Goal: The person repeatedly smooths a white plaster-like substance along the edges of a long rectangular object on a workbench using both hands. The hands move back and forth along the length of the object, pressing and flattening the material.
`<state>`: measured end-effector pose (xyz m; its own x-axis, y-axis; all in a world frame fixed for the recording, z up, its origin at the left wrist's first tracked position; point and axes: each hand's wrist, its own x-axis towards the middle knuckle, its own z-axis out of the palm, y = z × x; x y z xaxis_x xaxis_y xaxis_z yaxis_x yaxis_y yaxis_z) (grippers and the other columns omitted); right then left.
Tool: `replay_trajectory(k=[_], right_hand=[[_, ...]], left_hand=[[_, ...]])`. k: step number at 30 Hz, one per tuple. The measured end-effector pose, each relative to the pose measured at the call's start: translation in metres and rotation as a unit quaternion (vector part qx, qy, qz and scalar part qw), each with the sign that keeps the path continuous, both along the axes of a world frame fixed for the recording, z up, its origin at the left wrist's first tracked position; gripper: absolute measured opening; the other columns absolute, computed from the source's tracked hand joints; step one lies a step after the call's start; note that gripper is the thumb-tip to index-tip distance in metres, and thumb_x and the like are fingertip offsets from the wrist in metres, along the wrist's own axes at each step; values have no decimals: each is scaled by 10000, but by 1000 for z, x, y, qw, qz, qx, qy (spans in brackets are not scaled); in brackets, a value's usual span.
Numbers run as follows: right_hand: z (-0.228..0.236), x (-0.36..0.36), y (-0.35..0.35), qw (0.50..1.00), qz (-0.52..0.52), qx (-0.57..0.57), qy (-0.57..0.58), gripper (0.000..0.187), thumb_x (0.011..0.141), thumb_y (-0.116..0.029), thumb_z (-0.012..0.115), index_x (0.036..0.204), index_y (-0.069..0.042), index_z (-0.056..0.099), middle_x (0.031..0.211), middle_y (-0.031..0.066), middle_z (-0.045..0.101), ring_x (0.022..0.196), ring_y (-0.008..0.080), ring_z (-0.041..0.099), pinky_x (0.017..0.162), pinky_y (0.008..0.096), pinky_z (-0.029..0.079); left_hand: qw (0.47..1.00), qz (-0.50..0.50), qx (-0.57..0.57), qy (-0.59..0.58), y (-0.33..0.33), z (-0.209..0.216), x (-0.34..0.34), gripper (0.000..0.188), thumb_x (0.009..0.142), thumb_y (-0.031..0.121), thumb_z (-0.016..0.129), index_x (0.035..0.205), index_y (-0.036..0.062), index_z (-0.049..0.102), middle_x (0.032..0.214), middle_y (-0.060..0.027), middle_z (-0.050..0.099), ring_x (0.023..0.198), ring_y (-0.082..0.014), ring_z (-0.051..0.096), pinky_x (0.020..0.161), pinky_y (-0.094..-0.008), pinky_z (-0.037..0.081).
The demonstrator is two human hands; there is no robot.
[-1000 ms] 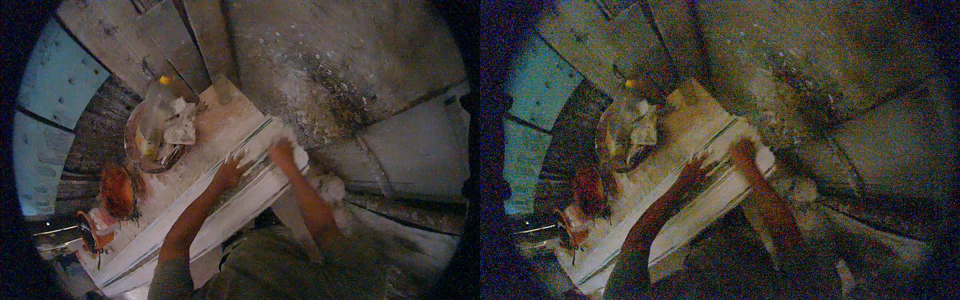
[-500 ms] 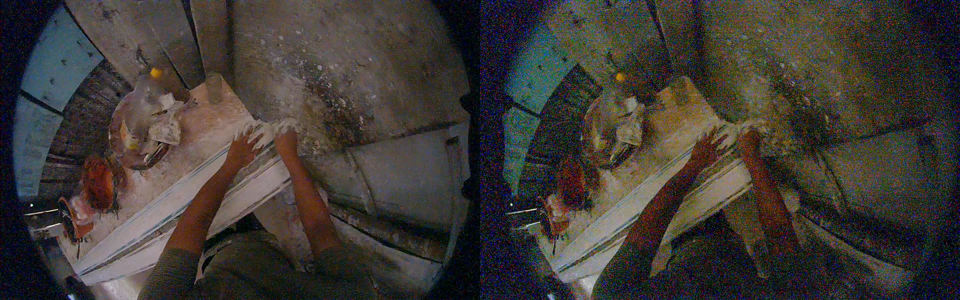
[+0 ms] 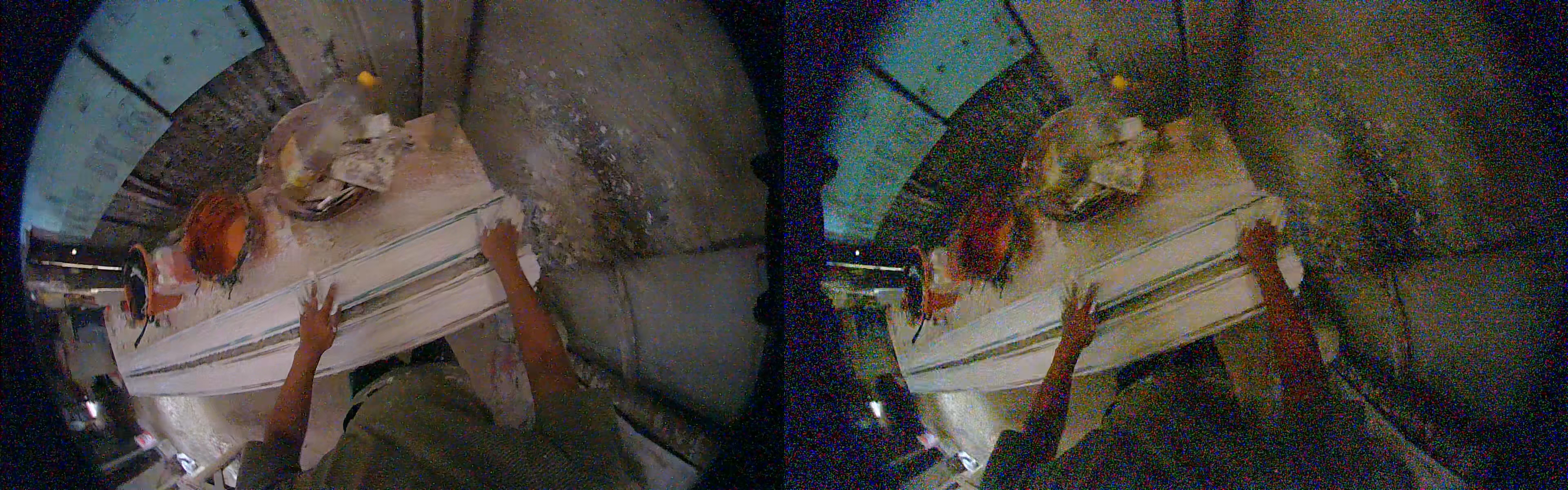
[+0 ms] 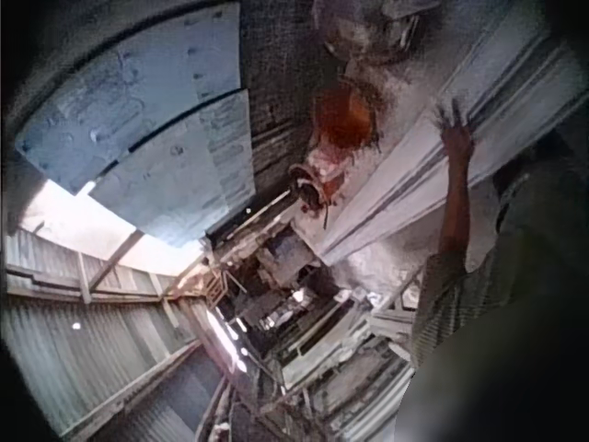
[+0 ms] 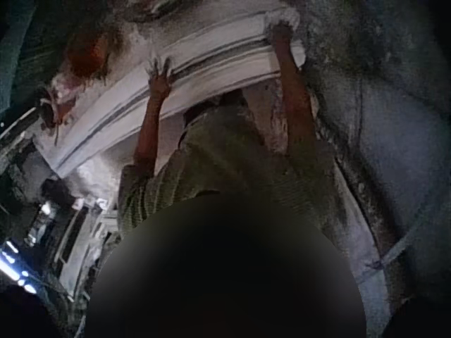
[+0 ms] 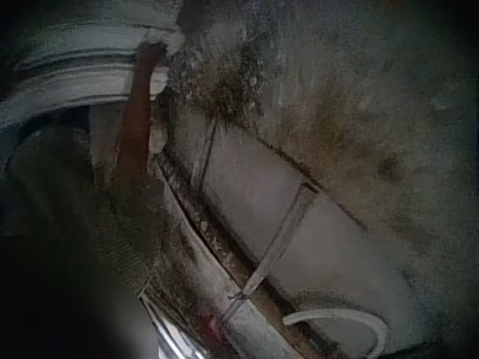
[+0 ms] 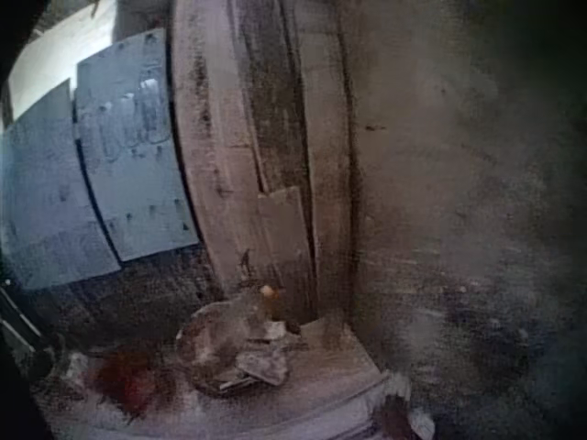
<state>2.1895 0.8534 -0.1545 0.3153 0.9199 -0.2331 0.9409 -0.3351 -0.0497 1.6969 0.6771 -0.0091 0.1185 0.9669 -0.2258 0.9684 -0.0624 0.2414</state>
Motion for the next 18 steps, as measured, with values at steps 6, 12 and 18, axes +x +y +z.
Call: replay_trajectory(k=[6, 12, 18], right_hand=[[46, -169, -83, 983, 171, -49, 33, 659, 951, -464, 545, 1375, 40, 535, 1420, 298, 515, 1308, 462, 512, 1148, 587, 353], [88, -329, -165, 918, 371, -68, 121, 533, 984, -427, 514, 1307, -19, 630, 1298, 291, 611, 1254, 490, 535, 1101, 615, 391], [15, -297, -83, 961, 275, -18, 30, 363, 967, -300, 557, 1021, -8, 765, 1120, 269, 720, 1192, 496, 601, 978, 659, 470]], left_hand=[[990, 87, 111, -31, -75, -3, -62, 550, 1088, 290, 454, 1623, 238, 336, 1673, -311, 141, 1537, -555, 61, 1234, -636, 95], [983, 136, 115, -38, -106, -9, -104, 528, 1108, 309, 395, 1625, 221, 331, 1692, -288, 88, 1549, -530, 46, 1239, -631, 76], [967, 99, 234, 24, -117, 1, -138, 531, 1130, 372, 292, 1620, 173, 335, 1705, -246, 95, 1570, -473, 2, 1243, -622, -4]])
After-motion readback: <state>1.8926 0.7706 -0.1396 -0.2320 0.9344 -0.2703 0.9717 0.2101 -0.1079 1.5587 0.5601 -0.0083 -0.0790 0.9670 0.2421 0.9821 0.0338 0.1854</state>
